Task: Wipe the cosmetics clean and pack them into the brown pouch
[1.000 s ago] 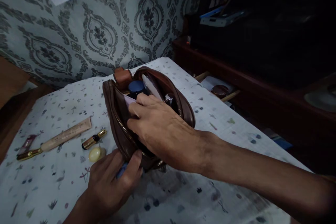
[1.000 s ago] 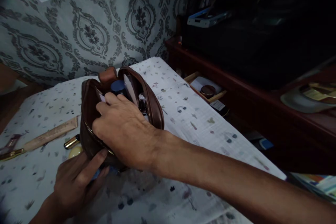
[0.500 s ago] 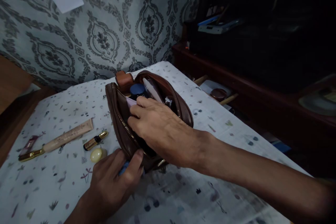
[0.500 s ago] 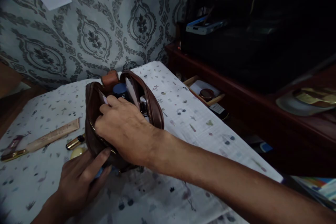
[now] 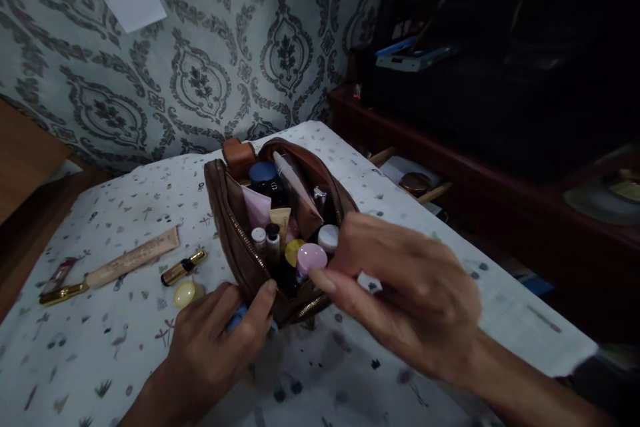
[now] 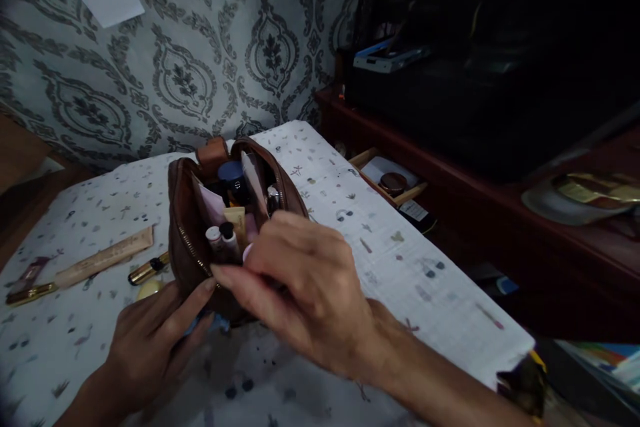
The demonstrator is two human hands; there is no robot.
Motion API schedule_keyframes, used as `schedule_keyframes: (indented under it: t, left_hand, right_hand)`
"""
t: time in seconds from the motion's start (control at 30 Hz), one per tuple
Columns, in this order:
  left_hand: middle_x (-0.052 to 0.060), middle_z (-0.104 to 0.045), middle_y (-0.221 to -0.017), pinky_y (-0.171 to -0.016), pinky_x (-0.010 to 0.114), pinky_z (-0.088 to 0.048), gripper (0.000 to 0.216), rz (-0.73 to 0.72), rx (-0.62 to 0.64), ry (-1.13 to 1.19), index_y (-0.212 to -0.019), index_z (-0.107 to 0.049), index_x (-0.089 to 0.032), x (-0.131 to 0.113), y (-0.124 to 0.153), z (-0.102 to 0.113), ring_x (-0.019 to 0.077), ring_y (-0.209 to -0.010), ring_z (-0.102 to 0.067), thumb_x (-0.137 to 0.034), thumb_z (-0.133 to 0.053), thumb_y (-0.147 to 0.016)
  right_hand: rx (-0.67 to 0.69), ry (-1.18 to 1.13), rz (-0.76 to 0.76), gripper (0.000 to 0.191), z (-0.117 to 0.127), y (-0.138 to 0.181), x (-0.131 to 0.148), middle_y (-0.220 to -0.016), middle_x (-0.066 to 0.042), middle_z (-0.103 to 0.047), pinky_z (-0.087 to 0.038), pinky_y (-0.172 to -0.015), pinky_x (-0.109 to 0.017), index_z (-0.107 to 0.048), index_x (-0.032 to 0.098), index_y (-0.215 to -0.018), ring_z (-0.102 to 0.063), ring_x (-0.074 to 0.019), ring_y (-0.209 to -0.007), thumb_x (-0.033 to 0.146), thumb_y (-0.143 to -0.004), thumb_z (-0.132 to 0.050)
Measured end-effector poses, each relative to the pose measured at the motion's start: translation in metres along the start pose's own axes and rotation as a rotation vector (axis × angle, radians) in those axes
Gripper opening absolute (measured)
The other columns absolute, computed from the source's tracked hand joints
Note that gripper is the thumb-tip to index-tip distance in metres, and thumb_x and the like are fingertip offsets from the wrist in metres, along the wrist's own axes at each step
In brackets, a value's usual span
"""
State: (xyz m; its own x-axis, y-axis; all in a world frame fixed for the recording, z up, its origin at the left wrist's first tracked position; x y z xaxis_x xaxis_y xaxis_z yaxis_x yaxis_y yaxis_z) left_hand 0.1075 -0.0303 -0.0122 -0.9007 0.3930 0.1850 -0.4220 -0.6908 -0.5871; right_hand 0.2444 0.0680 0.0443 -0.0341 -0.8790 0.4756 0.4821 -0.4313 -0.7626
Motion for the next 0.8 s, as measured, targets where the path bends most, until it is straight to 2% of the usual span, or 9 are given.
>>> schedule_keyframes:
  t: [0.13, 0.3, 0.4, 0.57, 0.67, 0.73, 0.8]
  left_hand:
    - [0.001, -0.058, -0.072, -0.053, 0.026, -0.043, 0.026, 0.000, 0.003, 0.027, -0.125, -0.058, -0.013, 0.001, 0.001, 0.003, 0.0149, -0.062, -0.057, -0.014, -0.053, -0.099]
    - [-0.001, -0.056, -0.069, -0.052, 0.025, -0.040, 0.026, 0.001, 0.016, 0.006, -0.124, -0.059, -0.014, 0.002, -0.001, 0.006, 0.0134, -0.059, -0.052, -0.014, -0.054, -0.099]
    - [-0.001, -0.058, -0.069, -0.053, 0.024, -0.042, 0.029, 0.016, 0.044, 0.048, -0.128, -0.058, -0.014, 0.003, 0.001, 0.006, 0.0133, -0.058, -0.053, -0.014, -0.053, -0.099]
    - [-0.001, -0.064, -0.071, -0.059, 0.023, -0.047, 0.026, 0.050, 0.046, 0.141, -0.122, -0.057, -0.013, 0.008, 0.018, 0.018, 0.0123, -0.062, -0.061, -0.011, -0.053, -0.097]
    - [0.000, -0.069, -0.079, -0.065, 0.022, -0.050, 0.017, 0.213, 0.046, 0.057, -0.114, -0.060, -0.017, 0.037, 0.038, 0.027, 0.0121, -0.069, -0.067, -0.015, -0.052, -0.099]
    - [0.002, -0.072, -0.088, -0.072, 0.024, -0.053, 0.014, 0.395, 0.027, 0.013, -0.110, -0.062, -0.019, 0.071, 0.056, 0.031, 0.0140, -0.078, -0.069, -0.018, -0.052, -0.099]
    - [0.003, -0.072, -0.095, -0.081, 0.028, -0.054, 0.016, 0.625, 0.005, -0.010, -0.108, -0.063, -0.020, 0.111, 0.078, 0.030, 0.0179, -0.089, -0.070, -0.027, -0.050, -0.101]
  right_hand:
    - [0.075, -0.038, 0.054, 0.038, -0.003, 0.020, 0.011, -0.058, 0.002, -0.051, -0.043, -0.059, -0.026, -0.053, 0.019, -0.066, -0.044, -0.0106, -0.055, 0.020, -0.104, -0.052]
    - [0.073, -0.073, 0.045, 0.040, -0.008, 0.032, 0.014, -0.057, 0.002, -0.051, -0.039, -0.055, -0.027, -0.059, 0.018, -0.072, -0.040, -0.0111, -0.052, 0.024, -0.108, -0.042]
    - [0.125, -0.088, 0.111, 0.044, -0.031, 0.041, 0.021, -0.055, 0.002, -0.051, -0.035, -0.052, -0.028, -0.059, 0.018, -0.067, -0.040, -0.0113, -0.052, 0.023, -0.107, -0.043]
    - [0.284, -0.146, 0.279, 0.046, -0.087, 0.064, 0.040, -0.056, 0.001, -0.055, -0.032, -0.049, -0.030, -0.055, 0.019, -0.058, -0.045, -0.0127, -0.054, 0.028, -0.103, -0.052]
    - [0.489, -0.124, 0.317, 0.034, -0.126, 0.074, 0.049, -0.055, 0.002, -0.058, -0.024, -0.046, -0.033, -0.061, 0.019, -0.066, -0.050, -0.0148, -0.056, 0.030, -0.099, -0.061]
    - [0.676, -0.087, 0.290, 0.023, -0.155, 0.078, 0.050, -0.056, 0.002, -0.060, -0.021, -0.047, -0.033, -0.063, 0.020, -0.073, -0.053, -0.0156, -0.057, 0.027, -0.094, -0.067]
    - [0.820, -0.100, 0.197, 0.017, -0.184, 0.076, 0.047, -0.060, 0.000, -0.064, -0.023, -0.050, -0.030, -0.065, 0.019, -0.077, -0.055, -0.0156, -0.059, 0.024, -0.093, -0.066]
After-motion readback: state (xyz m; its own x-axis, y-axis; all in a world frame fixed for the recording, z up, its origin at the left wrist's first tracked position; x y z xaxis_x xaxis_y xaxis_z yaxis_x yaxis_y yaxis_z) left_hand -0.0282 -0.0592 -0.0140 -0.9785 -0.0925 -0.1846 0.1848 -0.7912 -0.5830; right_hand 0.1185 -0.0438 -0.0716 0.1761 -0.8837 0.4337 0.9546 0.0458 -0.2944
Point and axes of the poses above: each hand's wrist, its own y-axis away from the middle knuckle, its own z-axis out of the back of the hand, x = y × z, the point moved 8 cm from there along -y, towards the middle knuckle
